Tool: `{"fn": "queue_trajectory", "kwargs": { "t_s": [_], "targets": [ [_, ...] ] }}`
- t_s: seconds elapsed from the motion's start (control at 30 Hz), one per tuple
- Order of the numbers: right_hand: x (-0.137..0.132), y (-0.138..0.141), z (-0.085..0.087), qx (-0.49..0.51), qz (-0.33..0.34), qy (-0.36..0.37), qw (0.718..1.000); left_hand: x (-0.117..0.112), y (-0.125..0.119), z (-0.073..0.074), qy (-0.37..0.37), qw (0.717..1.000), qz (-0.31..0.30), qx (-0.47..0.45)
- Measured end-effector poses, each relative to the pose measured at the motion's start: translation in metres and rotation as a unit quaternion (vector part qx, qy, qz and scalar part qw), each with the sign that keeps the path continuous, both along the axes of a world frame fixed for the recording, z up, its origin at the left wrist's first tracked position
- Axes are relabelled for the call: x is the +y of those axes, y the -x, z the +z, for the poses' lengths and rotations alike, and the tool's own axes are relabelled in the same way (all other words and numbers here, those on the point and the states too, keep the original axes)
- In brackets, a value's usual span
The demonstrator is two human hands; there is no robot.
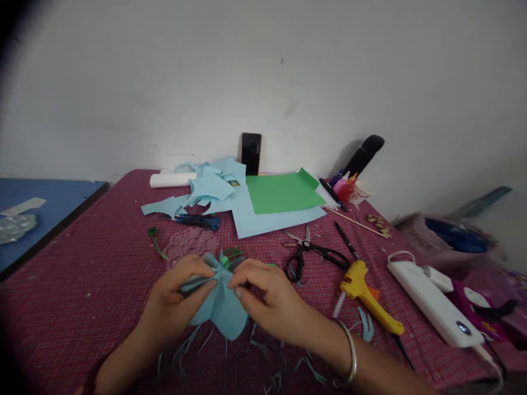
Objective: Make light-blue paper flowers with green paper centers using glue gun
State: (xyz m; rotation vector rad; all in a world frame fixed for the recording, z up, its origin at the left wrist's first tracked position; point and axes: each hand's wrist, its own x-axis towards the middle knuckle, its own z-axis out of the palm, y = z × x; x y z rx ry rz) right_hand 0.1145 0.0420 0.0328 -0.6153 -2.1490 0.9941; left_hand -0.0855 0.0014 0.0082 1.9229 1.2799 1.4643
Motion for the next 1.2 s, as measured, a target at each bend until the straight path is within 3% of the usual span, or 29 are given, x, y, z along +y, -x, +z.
{"fn": "queue_trajectory", "kwargs": {
  "t_s": [0.13,0.4,0.57,0.7,0.8,0.9,1.03,1.1,1.2],
  "targets": [
    [-0.001,0.003,-0.006,0.03,-0.014,0.007,0.999,0.002,0.003,0.0,-0.053,0.998,-0.025,0.023],
    [-0.002,0.001,-0.01,0.047,-0.016,0.005,0.999,0.004,0.007,0.0,-0.135,0.987,-0.007,0.091],
    [-0.008,0.002,-0.009,0.03,-0.013,-0.013,0.999,0.003,0.004,0.003,-0.131,0.986,0.001,0.099],
    [-0.007,-0.006,0.003,0.0,0.004,-0.012,1.0,-0.001,0.005,0.001,-0.091,0.994,0.008,0.062],
    [0.017,-0.03,0.01,-0.008,-0.077,-0.01,0.997,-0.004,0.008,0.001,-0.078,0.995,0.001,0.07],
    [0.053,-0.07,0.004,-0.127,-0.217,-0.079,0.965,-0.004,0.008,0.001,-0.103,0.99,0.002,0.094],
    [0.085,-0.12,-0.027,-0.433,-0.222,-0.167,0.858,-0.004,0.001,-0.004,-0.132,0.984,-0.008,0.116],
    [0.09,-0.133,-0.043,-0.459,-0.217,-0.17,0.845,-0.005,-0.003,-0.008,-0.124,0.985,-0.024,0.116],
    [0.097,-0.139,-0.058,-0.443,-0.211,-0.168,0.855,-0.006,-0.006,-0.009,-0.108,0.988,-0.04,0.106]
  ]
}}
